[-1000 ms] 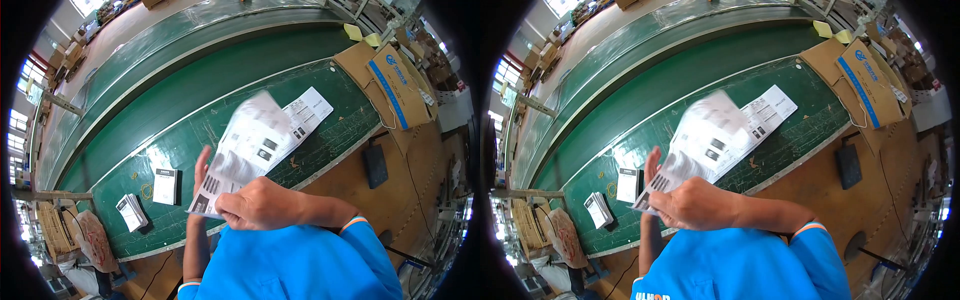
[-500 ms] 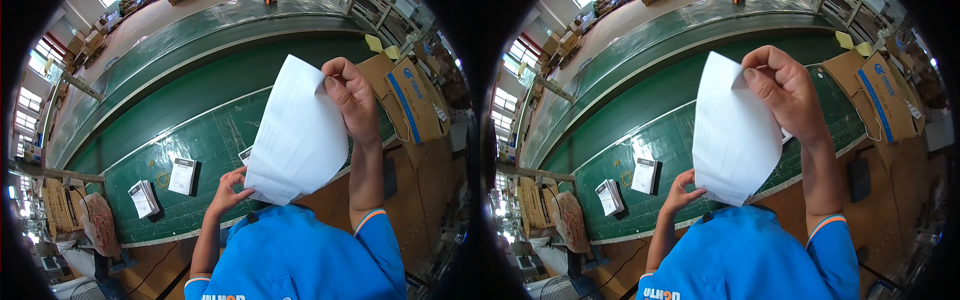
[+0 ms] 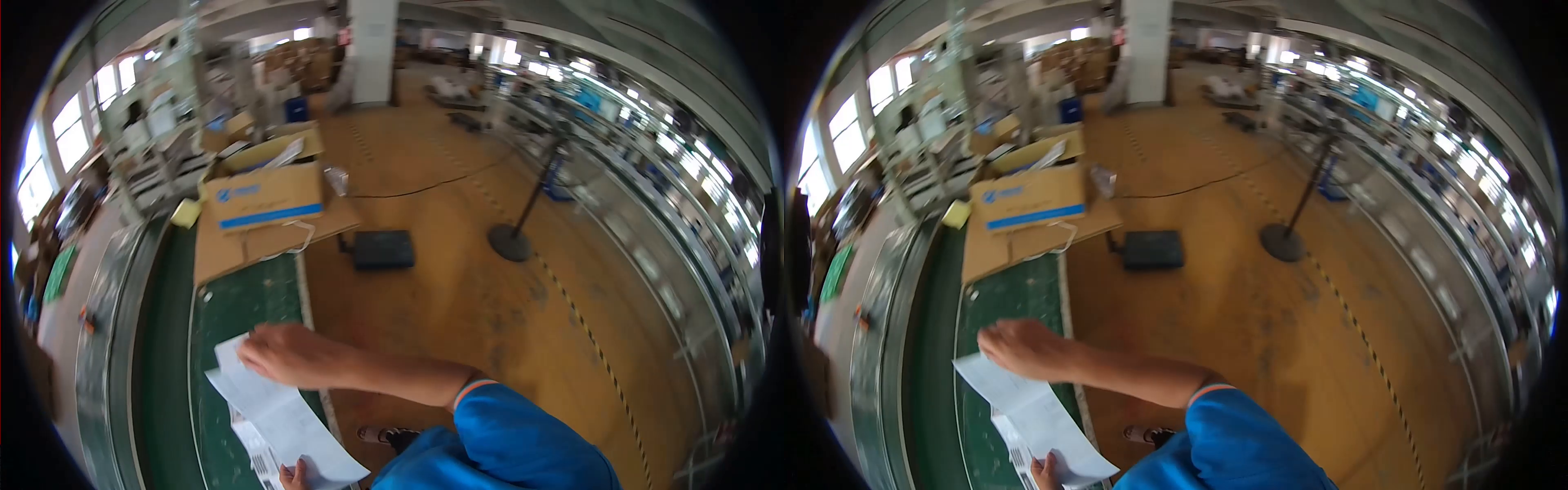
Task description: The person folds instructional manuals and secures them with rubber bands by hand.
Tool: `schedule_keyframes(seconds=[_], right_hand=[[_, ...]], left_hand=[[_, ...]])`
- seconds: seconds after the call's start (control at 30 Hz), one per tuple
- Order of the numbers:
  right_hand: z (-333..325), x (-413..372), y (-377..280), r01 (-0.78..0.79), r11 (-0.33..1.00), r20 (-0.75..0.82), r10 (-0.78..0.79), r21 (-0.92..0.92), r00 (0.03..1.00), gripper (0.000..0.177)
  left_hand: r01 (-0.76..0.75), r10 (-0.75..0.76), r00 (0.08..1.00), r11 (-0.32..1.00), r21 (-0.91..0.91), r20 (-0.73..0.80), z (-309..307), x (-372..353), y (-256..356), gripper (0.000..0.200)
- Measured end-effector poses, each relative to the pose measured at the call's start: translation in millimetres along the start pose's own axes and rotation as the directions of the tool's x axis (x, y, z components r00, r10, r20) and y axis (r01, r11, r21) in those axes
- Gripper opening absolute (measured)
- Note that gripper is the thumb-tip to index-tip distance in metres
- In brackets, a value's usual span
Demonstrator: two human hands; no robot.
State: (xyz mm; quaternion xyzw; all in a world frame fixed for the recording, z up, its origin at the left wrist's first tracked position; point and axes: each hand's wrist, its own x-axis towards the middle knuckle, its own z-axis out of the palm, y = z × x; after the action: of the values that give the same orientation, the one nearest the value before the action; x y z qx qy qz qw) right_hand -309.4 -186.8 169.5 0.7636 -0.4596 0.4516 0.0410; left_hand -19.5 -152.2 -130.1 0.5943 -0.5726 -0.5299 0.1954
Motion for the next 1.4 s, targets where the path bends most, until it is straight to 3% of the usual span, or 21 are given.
schedule_keyframes(seconds=[0.03, 0.1, 0.13, 0.2, 0.23, 0.3, 0.33, 0.4, 0.43, 0.5, 0.63, 0.7, 0.8, 1.03, 1.07, 1.13, 1.17, 1.2, 1.27, 1.33, 1.4], right_hand=[[-6, -26, 3, 0.065, 0.983, 0.048, -0.057, -0.172, 0.997, 0.014], [-16, -64, -1, 0.021, 0.984, 0.107, -0.002, -0.179, 0.994, 0.014], [-16, -88, -3, -0.061, 0.989, 0.115, 0.076, -0.132, 0.99, 0.013], [-6, -135, -10, -0.24, 0.971, 0.135, 0.24, -0.011, 0.961, 0.012], [0, -155, -12, -0.272, 0.962, 0.188, 0.273, -0.03, 0.944, 0.016], [22, -195, -10, -0.281, 0.959, 0.207, 0.281, -0.03, 0.937, 0.019], [36, -213, -12, -0.452, 0.891, 0.232, 0.451, -0.051, 0.862, 0.019], [9, -219, -11, -0.128, 0.975, 0.015, 0.133, -0.184, 0.991, 0.016], [-7, -225, -12, -0.14, 0.97, -0.003, 0.143, -0.198, 0.99, 0.016], [-57, -221, -16, -0.213, 0.954, 0.14, 0.245, -0.212, 0.959, 0.017], [-53, -261, 29, -0.226, 0.961, 0.0, 0.229, -0.159, 0.974, 0.016], [-73, -271, 30, -0.384, 0.918, 0.14, 0.394, -0.099, 0.908, 0.021], [-84, -281, 29, -0.422, 0.901, 0.037, 0.427, -0.099, 0.903, 0.019], [-70, -271, 32, -0.337, 0.92, -0.061, 0.332, -0.2, 0.941, 0.015], [-64, -269, 34, -0.366, 0.901, -0.071, 0.359, -0.232, 0.931, 0.019], [-55, -263, 37, -0.37, 0.893, -0.065, 0.366, -0.255, 0.928, 0.022], [-52, -259, 37, -0.422, 0.884, -0.013, 0.429, -0.198, 0.903, 0.025], [-51, -256, 38, -0.474, 0.868, 0.045, 0.484, -0.148, 0.874, 0.029], [-64, -244, 33, -0.48, 0.872, 0.064, 0.486, -0.096, 0.871, 0.031], [-63, -236, 32, -0.497, 0.867, 0.086, 0.498, -0.037, 0.863, 0.033], [-61, -236, 35, -0.452, 0.873, 0.006, 0.461, -0.181, 0.887, 0.026]], left_hand=[[-0.032, 0.031, 0.999, 0.999, 0.014, 0.042, 11, 7, 13, 0.053], [0.039, 0.063, 0.978, 0.882, -0.47, 0.199, 29, 1, 60, 0.048], [0.033, 0.084, 0.968, 0.891, -0.453, 0.237, 41, 5, 69, 0.048], [0.302, -0.093, 0.939, 0.678, -0.67, 0.33, 60, 8, 84, 0.04], [0.225, -0.052, 0.952, 0.788, -0.573, 0.302, 69, 1, 108, 0.037], [0.225, -0.018, 0.932, 0.812, -0.539, 0.362, 93, 10, 130, 0.037], [0.233, -0.002, 0.917, 0.814, -0.532, 0.399, 105, 13, 142, 0.037], [0.258, 0.023, 0.883, 0.812, -0.524, 0.47, 135, 17, 160, 0.037], [0.273, 0.031, 0.863, 0.812, -0.517, 0.503, 150, 18, 167, 0.036], [0.295, 0.05, 0.825, 0.813, -0.503, 0.564, 178, 24, 179, 0.036], [0.331, 0.086, 0.746, 0.813, -0.479, 0.66, 224, 39, 199, 0.036], [0.363, 0.088, 0.701, 0.81, -0.46, 0.708, 243, 44, 205, 0.036], [0.423, 0.082, 0.636, 0.794, -0.436, 0.767, 262, 47, 210, 0.036], [0.513, 0.051, 0.501, 0.786, -0.344, 0.864, 245, 70, 224, 0.036], [0.526, 0.054, 0.49, 0.777, -0.345, 0.87, 235, 63, 235, 0.036], [0.723, -0.004, 0.41, 0.61, -0.323, 0.912, 226, 46, 253, 0.044], [0.651, 0.042, 0.428, 0.679, -0.34, 0.903, 222, 41, 258, 0.043], [0.672, 0.085, 0.382, 0.659, -0.339, 0.92, 219, 57, 245, 0.047], [0.629, 0.111, 0.416, 0.682, -0.373, 0.903, 217, 50, 255, 0.047], [0.663, 0.114, 0.392, 0.653, -0.366, 0.913, 218, 61, 252, 0.048], [0.653, 0.107, 0.44, 0.643, -0.399, 0.892, 217, 52, 256, 0.048]])
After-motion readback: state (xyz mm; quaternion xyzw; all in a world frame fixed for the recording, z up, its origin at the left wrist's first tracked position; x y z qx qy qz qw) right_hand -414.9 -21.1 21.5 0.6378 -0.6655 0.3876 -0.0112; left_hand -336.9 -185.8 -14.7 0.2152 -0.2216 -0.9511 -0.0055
